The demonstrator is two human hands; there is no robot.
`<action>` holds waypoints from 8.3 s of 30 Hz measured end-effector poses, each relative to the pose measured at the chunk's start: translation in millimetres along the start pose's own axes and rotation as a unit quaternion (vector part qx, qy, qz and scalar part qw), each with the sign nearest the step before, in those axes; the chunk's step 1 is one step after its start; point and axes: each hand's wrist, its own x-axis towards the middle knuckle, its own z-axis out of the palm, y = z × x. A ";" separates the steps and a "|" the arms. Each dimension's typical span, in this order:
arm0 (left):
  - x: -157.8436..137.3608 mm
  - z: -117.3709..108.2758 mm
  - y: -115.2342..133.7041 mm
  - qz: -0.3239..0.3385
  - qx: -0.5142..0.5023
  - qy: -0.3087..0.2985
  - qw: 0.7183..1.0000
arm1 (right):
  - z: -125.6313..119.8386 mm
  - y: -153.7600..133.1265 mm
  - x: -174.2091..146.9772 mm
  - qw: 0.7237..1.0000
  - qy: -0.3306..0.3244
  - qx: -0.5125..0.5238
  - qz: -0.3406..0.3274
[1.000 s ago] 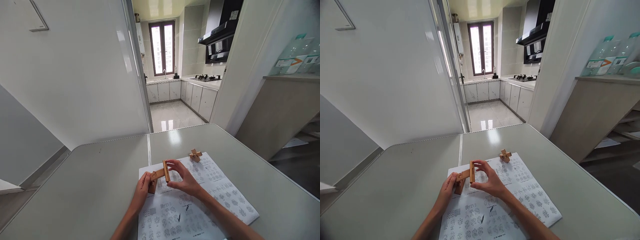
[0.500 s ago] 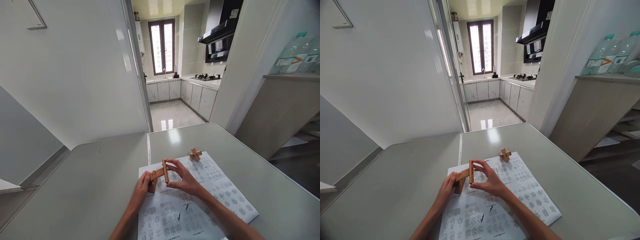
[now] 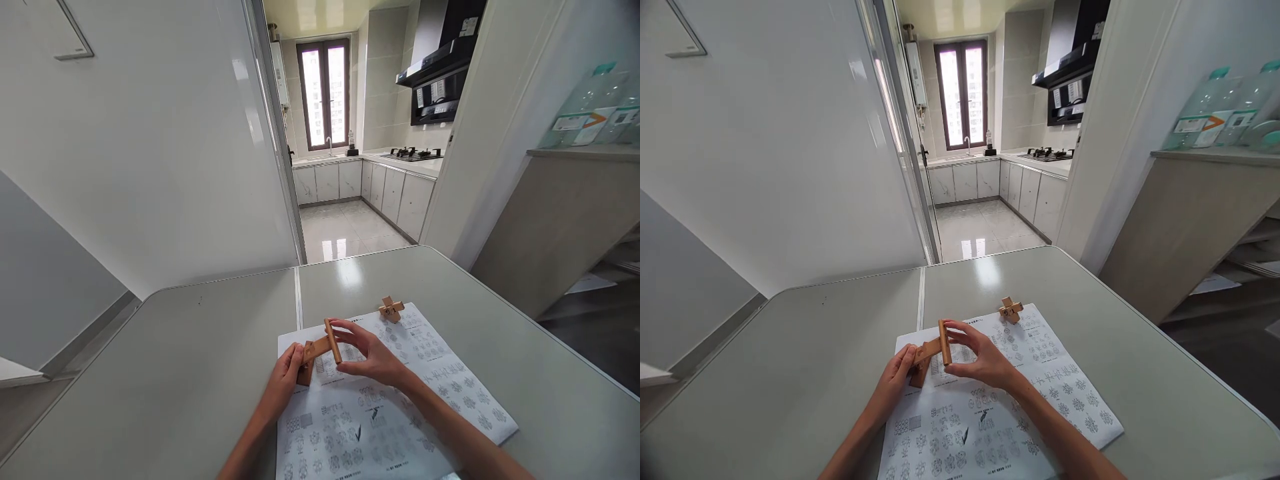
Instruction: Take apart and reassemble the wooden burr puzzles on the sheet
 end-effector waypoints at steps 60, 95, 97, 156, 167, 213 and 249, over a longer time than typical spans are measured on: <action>-1.9 4.2 -13.0 0.021 0.056 0.024 0.998 | 20.5 25.1 -9.6 0.982 0.040 -0.180 -0.049; -6.4 11.7 -11.9 0.025 0.070 -0.002 0.997 | 29.5 28.2 -11.7 0.986 0.029 -0.160 -0.027; -6.8 12.1 -10.9 0.027 0.071 -0.002 0.997 | 30.7 28.0 -11.7 0.986 0.036 -0.158 -0.027; -11.0 16.5 0.3 0.030 0.075 0.064 0.995 | 26.8 17.1 -10.4 0.996 0.051 -0.049 0.050; -8.6 12.3 -3.4 0.101 0.168 0.101 0.975 | 23.4 21.9 -4.0 0.994 0.087 0.025 0.069; -2.4 -2.9 1.2 -0.004 -0.200 0.065 0.978 | 24.7 7.8 -9.7 0.990 -0.045 0.053 0.125; -15.0 6.1 15.2 0.036 -0.011 -0.076 0.996 | 33.7 13.4 -12.9 0.975 -0.101 0.135 0.143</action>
